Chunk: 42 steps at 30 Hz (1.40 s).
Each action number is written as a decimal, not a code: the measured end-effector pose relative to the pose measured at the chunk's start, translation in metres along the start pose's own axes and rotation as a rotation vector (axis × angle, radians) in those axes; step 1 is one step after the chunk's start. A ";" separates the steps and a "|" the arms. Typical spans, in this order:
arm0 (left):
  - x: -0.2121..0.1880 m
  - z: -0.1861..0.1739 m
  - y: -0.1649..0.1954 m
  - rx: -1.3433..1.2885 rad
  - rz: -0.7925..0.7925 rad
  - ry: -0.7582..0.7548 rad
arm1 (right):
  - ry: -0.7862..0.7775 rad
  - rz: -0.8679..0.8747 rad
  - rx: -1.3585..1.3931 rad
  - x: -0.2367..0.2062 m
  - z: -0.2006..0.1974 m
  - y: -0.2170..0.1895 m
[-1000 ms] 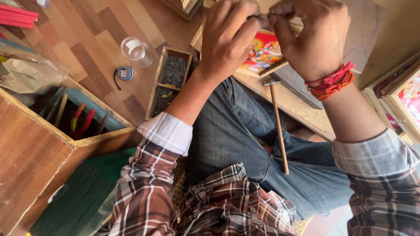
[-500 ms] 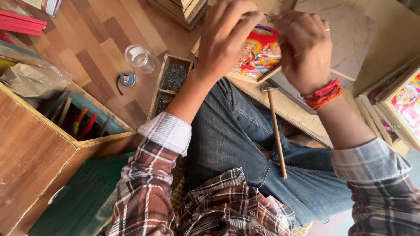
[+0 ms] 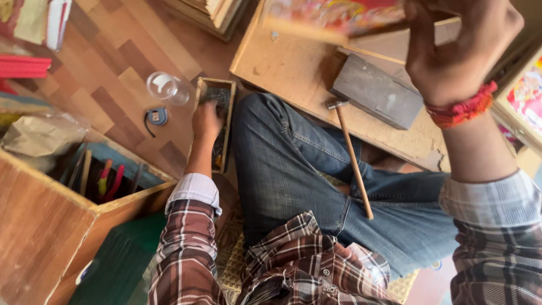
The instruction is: The person sits on the floor and assembles small wooden picture frames by placing printed images inside, adding backing boards, and hammering nails to secure the pieces. The person repeatedly picks up frames, aligns components, and uses a hammer to fasten them.
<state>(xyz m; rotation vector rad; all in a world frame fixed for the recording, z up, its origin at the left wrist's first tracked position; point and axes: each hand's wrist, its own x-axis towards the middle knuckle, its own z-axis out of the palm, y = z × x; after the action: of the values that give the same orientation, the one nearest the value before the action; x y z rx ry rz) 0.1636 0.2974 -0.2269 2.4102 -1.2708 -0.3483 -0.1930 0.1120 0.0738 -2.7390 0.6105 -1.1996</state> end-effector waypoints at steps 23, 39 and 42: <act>-0.001 0.018 0.010 -0.321 0.211 0.158 | -0.097 0.642 0.210 -0.207 0.062 0.045; 0.020 0.044 0.231 -0.742 0.686 0.084 | -0.192 1.032 0.565 -0.280 0.001 -0.085; 0.011 0.064 0.294 -0.600 0.726 0.042 | -0.098 1.050 0.363 -0.280 -0.011 -0.080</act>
<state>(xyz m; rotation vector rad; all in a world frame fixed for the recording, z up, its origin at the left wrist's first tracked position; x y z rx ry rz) -0.0705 0.1231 -0.1519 1.3535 -1.6260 -0.3805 -0.3467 0.2964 -0.0919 -1.7016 1.3844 -0.7690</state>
